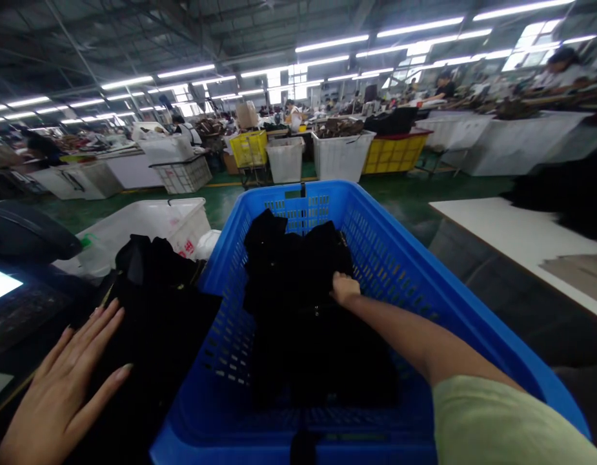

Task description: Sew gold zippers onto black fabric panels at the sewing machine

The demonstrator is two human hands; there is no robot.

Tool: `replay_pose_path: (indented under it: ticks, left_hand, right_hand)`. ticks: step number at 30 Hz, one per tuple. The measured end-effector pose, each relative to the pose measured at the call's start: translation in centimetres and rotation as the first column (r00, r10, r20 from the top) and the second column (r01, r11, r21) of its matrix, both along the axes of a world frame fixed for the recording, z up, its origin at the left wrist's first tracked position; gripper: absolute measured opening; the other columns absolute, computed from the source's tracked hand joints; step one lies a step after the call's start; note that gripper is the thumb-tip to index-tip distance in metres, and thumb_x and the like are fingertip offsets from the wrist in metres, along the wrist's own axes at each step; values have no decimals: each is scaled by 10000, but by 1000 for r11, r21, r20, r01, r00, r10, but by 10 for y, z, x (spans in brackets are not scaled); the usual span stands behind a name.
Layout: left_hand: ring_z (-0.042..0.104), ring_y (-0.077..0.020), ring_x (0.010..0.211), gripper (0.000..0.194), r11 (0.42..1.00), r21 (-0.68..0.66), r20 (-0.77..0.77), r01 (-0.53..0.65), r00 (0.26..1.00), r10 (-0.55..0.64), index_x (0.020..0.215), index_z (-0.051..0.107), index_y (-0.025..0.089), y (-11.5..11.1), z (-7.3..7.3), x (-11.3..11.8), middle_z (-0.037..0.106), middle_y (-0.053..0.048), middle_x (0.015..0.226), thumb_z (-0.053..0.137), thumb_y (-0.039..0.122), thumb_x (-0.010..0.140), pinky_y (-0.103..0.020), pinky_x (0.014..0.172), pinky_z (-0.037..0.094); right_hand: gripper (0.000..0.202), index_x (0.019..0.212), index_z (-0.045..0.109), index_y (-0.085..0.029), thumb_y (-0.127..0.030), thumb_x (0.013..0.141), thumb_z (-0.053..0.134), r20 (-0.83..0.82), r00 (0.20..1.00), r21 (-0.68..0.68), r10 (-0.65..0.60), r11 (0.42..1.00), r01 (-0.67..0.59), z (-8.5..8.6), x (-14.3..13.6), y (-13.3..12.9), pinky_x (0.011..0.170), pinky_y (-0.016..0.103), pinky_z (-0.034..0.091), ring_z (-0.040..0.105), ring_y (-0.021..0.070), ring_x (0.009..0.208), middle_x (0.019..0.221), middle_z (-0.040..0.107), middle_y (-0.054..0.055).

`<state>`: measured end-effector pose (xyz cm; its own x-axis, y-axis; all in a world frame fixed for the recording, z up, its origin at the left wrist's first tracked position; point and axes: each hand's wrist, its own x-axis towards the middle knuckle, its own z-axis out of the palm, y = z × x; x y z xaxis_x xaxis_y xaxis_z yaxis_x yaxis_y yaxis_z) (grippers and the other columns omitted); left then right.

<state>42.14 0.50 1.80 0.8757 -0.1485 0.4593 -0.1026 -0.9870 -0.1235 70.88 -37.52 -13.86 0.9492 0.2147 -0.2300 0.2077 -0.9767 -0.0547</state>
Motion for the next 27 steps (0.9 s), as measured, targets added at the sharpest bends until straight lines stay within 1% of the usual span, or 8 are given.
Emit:
replay_pose_path:
  ticks: [4,7,12,15,18,22,24,27]
  left_hand:
    - [285,-320,1308,639,999,-31,-10,-19,1000,19,1430,143,235,2,-2,-1,222,-38,1480,347,427,856,-534,1078,180]
    - [283,-308,1312,647,999,-27,-15,-28,999,28,1427,159,221,2,-4,-3,239,-46,1474,367,420,848,-517,1088,174]
    - [289,-295,1312,659,999,-7,-8,-31,999,31,1424,176,211,3,-5,-5,254,-55,1468,389,417,836,-491,1094,172]
    - [292,-297,1310,656,999,-16,8,-32,999,32,1424,177,223,3,-5,-4,256,-47,1468,387,425,836,-499,1093,172]
    - [307,-304,1302,658,999,-23,18,-25,1000,26,1424,181,221,4,-5,-3,262,-50,1465,386,437,837,-507,1092,174]
    - [318,-310,1295,658,999,-31,26,-14,1000,15,1425,184,206,3,-4,-2,271,-65,1461,373,462,848,-514,1085,190]
    - [315,-314,1296,654,999,-38,33,-11,999,12,1424,188,206,1,-4,-2,275,-69,1459,368,474,855,-522,1080,198]
    - [306,-314,1301,648,999,-36,45,-13,999,15,1423,186,203,0,-2,-3,275,-80,1458,362,480,864,-534,1072,206]
  right_hand:
    - [1031,1438,106,-210,-168,641,759,122,976,-37,178,984,-175,25,57,35,1089,453,86,6,296,1351,1493,69,106]
    - [1212,1439,-16,-133,-205,561,815,104,983,-69,149,987,-142,33,88,55,1079,499,68,0,330,1347,1481,10,184]
    - [726,1333,358,-114,-373,746,698,-112,993,-118,45,991,-58,16,86,60,954,502,355,477,298,1128,1260,471,177]
    - [327,1133,538,-141,-323,863,576,-196,976,-118,93,986,-118,10,58,57,869,436,445,545,223,1015,1142,549,89]
    - [225,1007,588,-129,-302,865,576,-233,954,-84,189,973,-213,19,19,56,856,408,452,555,203,985,1065,582,73]
    - [195,838,640,-117,-256,715,700,-240,927,13,288,956,-293,67,-25,49,803,359,463,602,222,895,890,645,70]
    - [213,775,657,-129,-240,608,728,-224,919,107,323,946,-307,107,-36,39,708,290,477,626,234,816,798,660,55]
    - [229,811,648,-154,-329,664,637,-178,918,266,353,916,-301,169,-43,15,611,220,471,630,187,747,789,662,10]
